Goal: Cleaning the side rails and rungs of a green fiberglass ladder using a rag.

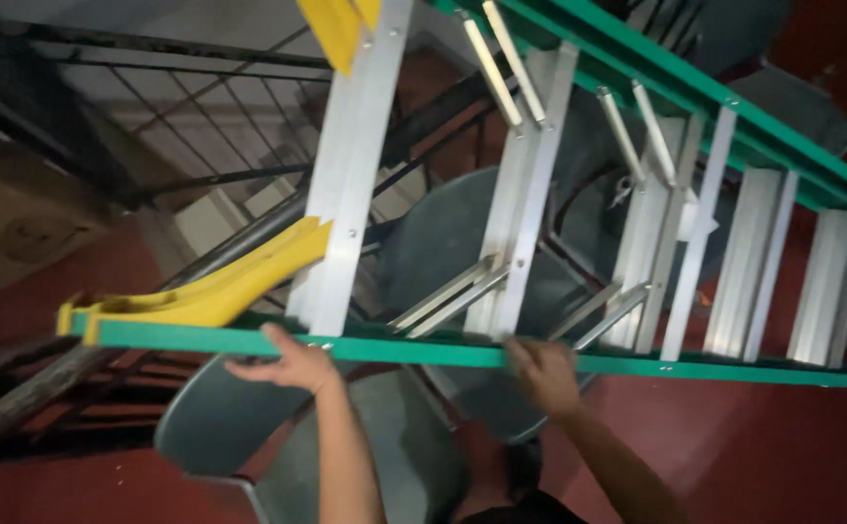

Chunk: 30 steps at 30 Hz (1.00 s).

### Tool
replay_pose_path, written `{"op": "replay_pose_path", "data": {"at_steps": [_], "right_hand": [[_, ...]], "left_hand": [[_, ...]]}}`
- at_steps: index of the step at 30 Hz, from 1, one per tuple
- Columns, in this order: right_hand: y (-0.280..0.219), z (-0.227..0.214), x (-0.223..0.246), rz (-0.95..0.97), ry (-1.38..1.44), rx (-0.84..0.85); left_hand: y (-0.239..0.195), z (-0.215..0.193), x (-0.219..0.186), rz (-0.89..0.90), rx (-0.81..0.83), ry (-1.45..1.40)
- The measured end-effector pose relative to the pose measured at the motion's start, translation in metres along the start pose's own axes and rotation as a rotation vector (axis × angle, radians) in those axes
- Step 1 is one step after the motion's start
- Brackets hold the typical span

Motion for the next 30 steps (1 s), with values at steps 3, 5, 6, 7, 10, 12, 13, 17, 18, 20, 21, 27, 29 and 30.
{"op": "replay_pose_path", "data": {"at_steps": [3, 5, 6, 7, 10, 12, 13, 17, 18, 20, 21, 27, 29, 30], "right_hand": [[-0.044, -0.013, -0.060, 0.066, -0.036, 0.029], [-0.076, 0.020, -0.105, 0.086, -0.151, 0.010], [-0.092, 0.036, -0.127, 0.106, -0.262, -0.011], [-0.089, 0.035, -0.128, 0.101, -0.262, -0.008], [-0.079, 0.036, -0.128, 0.202, -0.179, 0.161], [-0.079, 0.033, -0.126, 0.183, -0.135, 0.171], [-0.080, 0.035, -0.126, 0.190, -0.134, 0.172], [-0.074, 0.037, -0.121, 0.302, -0.183, 0.229], [-0.070, 0.037, -0.121, 0.406, -0.246, 0.342], [-0.070, 0.024, -0.111, 0.409, -0.167, 0.325], [-0.065, 0.019, -0.104, 0.388, -0.081, 0.306], [-0.076, 0.015, -0.117, 0.370, -0.030, 0.366], [-0.062, -0.001, -0.111, 0.377, -0.004, 0.357], [-0.058, -0.010, -0.111, 0.384, 0.020, 0.344]], "left_hand": [[-0.018, -0.004, 0.046, -0.093, 0.093, -0.497], [-0.058, -0.013, 0.104, -0.161, 0.227, -0.531], [-0.078, -0.017, 0.133, -0.225, 0.361, -0.562], [-0.104, -0.022, 0.165, -0.225, 0.355, -0.561], [-0.158, -0.023, 0.207, -0.520, 0.400, -0.795], [-0.169, -0.018, 0.165, -0.746, 0.236, -0.838], [-0.170, -0.017, 0.150, -0.749, 0.240, -0.832], [-0.190, -0.008, 0.185, -0.817, 0.607, -1.381], [-0.201, -0.003, 0.217, -0.800, 0.837, -1.685], [-0.200, -0.002, 0.238, -0.969, 0.597, -1.195], [-0.194, -0.004, 0.248, -1.035, 0.344, -0.702], [-0.203, -0.012, 0.206, -0.998, 0.334, -0.734], [-0.201, -0.011, 0.196, -0.965, 0.338, -0.606], [-0.203, -0.011, 0.192, -0.930, 0.343, -0.483]]}}
Point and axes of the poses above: each hand's wrist, its own y-axis towards the middle knuckle, its own z-axis out of the palm, x = y × z, the point moved 1 cm from there along y, towards the middle knuckle, and after that the axes turned 6 degrees about z, right-handed, at the moved point
